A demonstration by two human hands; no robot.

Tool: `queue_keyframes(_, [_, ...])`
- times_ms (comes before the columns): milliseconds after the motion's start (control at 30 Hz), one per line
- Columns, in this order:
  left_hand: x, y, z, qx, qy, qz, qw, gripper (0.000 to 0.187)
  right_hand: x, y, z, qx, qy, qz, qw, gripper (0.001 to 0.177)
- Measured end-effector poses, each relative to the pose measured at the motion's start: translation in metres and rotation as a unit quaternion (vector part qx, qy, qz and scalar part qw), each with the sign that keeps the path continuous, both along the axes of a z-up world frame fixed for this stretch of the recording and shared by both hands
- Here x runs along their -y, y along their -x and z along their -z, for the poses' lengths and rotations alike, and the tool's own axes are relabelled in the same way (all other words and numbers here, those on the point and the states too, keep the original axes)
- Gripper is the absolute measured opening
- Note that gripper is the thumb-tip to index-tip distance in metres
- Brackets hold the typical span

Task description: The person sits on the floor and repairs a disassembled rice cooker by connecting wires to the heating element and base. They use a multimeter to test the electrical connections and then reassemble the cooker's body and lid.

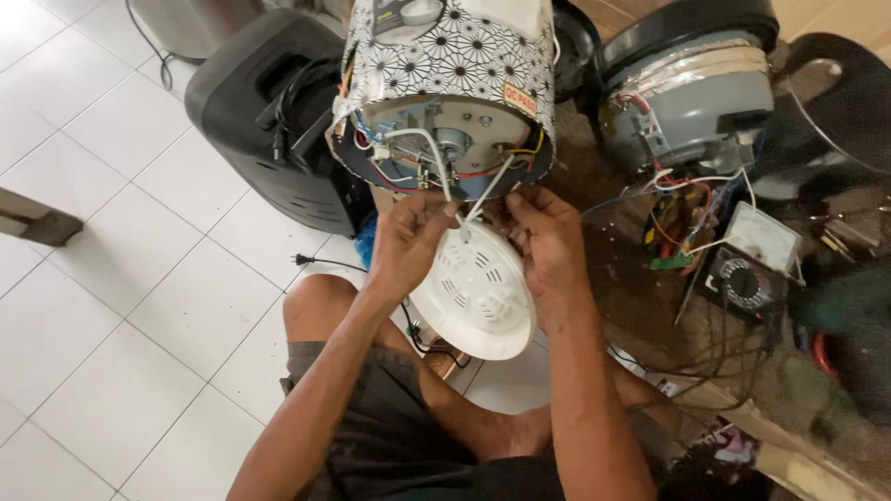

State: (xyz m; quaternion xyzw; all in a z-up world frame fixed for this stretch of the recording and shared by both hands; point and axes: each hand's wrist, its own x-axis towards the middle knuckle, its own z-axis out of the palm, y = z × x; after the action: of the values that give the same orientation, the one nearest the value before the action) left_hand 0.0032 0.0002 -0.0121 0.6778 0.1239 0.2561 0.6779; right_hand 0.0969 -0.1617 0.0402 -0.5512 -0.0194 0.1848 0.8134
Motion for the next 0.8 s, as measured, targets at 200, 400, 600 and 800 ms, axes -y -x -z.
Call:
queue_keyframes(200, [-0.003, -0.001, -0.003, 0.067, 0.051, 0.017, 0.996, 0.022, 0.004, -0.011, 0.035, -0.039, 0.007, 0.019, 0.999, 0.009])
queue_keyframes(400, [-0.014, -0.010, 0.027, 0.011, 0.059, 0.016, 0.998, 0.020, -0.001, -0.014, 0.058, 0.029, 0.066, 0.000, 0.997, 0.011])
queue_keyframes(600, [0.001, -0.006, -0.023, 0.005, 0.055, 0.027, 0.998, 0.017, -0.002, -0.014, 0.057, 0.025, 0.111, 0.032, 0.993, 0.018])
queue_keyframes(800, [-0.012, -0.013, 0.011, 0.024, 0.047, 0.019, 0.998, 0.020, 0.003, -0.011, 0.065, 0.125, 0.142, -0.016, 0.982, 0.041])
